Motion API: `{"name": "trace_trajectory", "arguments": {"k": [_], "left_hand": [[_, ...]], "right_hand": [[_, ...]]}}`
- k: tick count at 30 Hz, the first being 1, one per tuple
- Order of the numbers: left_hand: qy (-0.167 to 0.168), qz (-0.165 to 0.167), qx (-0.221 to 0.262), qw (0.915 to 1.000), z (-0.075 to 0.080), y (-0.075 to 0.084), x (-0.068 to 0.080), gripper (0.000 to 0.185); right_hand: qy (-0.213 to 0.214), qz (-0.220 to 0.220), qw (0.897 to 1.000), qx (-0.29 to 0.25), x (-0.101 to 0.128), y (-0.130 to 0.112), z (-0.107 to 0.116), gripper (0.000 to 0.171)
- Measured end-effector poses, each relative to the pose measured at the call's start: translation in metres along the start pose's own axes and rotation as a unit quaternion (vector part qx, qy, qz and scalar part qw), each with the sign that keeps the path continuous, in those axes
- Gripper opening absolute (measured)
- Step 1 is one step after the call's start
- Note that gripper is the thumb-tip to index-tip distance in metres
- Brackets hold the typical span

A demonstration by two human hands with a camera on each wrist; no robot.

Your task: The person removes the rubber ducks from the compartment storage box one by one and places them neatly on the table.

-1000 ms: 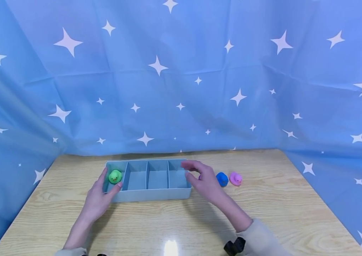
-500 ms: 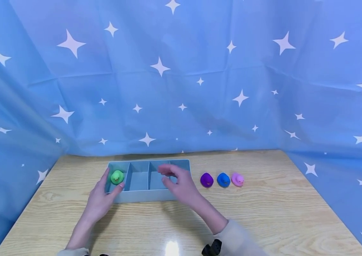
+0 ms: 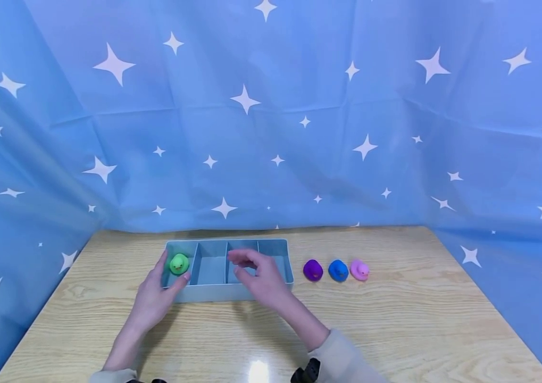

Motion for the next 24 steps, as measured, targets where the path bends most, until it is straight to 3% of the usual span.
{"name": "trace_trajectory", "arguments": {"k": [24], "left_hand": [[-0.013, 0.014, -0.004, 0.9998, -0.0021, -0.0016, 0.0007, 0.094]], "right_hand": [[-0.001, -0.011, 1.0, -0.008, -0.0043, 0.0058, -0.0073, 0.029]]}}
Point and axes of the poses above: each hand's wrist, its own x-axis away from the middle knuckle, its own z-axis out of the back of the hand, y = z × x, the point moved 9 cm from there along -x, towards the middle knuckle, and after that the axes turned 7 degrees about -z, right-handed, at the moved point
